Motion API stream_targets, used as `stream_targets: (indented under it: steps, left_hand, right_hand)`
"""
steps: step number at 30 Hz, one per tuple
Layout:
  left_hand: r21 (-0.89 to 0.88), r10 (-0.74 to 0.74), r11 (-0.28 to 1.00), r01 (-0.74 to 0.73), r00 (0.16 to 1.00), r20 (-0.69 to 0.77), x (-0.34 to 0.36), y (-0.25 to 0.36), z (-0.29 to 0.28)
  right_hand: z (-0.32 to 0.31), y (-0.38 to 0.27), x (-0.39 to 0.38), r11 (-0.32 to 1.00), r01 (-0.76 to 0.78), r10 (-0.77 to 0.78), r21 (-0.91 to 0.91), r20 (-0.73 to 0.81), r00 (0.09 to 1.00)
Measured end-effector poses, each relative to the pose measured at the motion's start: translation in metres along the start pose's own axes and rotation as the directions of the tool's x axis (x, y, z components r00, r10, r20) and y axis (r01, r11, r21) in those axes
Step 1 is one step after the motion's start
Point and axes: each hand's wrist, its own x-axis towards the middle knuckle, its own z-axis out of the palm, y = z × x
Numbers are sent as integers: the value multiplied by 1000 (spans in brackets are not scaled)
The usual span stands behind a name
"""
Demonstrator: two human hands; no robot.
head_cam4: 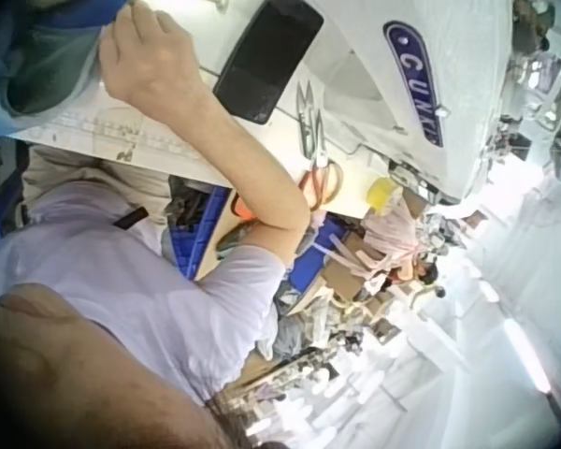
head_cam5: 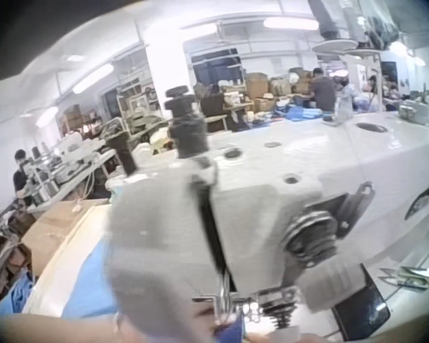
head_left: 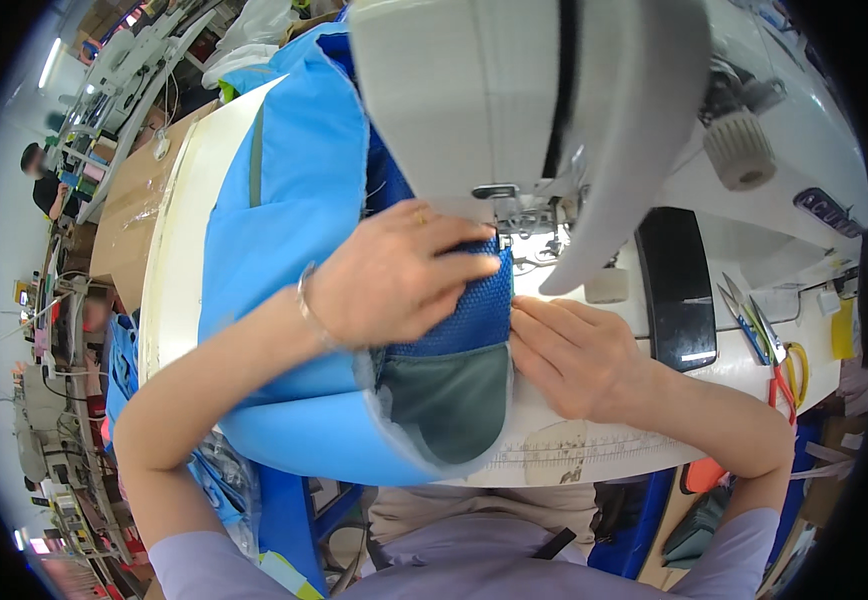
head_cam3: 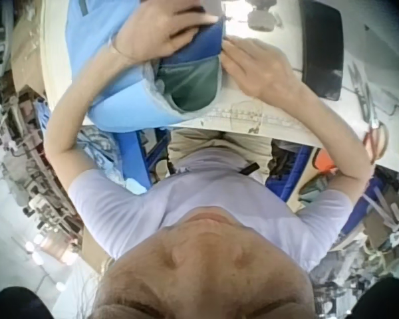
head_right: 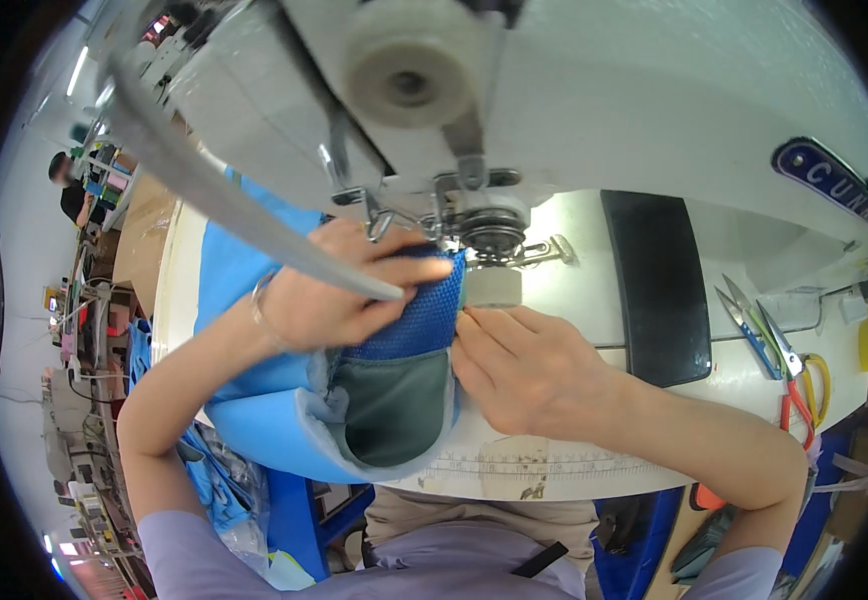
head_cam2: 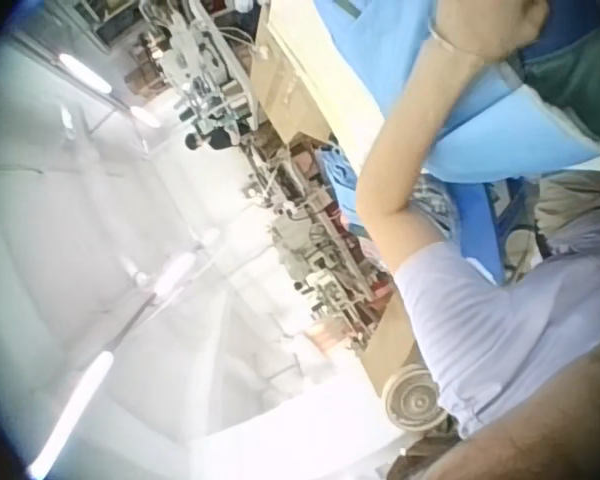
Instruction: The person operates an industrial sewing machine to stitch a blue fabric bag. They align the edges of the bag, guide the material under the needle, and sew along the seams. The person repeatedly adjusts the fabric and rotates the bag to sew different sections.
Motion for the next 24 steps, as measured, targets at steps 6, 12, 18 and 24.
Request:
stream_targets:
  steps: [6,12,18,24]
  left_hand:
    - [-195,-155,970,143,987,-47,-25,64,6]
    - [-176,-128,977,119,991,-42,-32,60,13]
    - [-128,-76,989,72,997,-31,-28,57,12]
    - [-95,-49,994,45,998,-32,-26,56,10]
  right_hand:
    - [-1,-5,-3,995,41,-43,-86,-13,999]
    - [-16,-28,-3,994,99,-100,-53,-18,995]
    - [-5,-42,-5,992,125,-124,10,-87,989]
    - [-3,-41,-5,988,146,-143,53,-44,989]
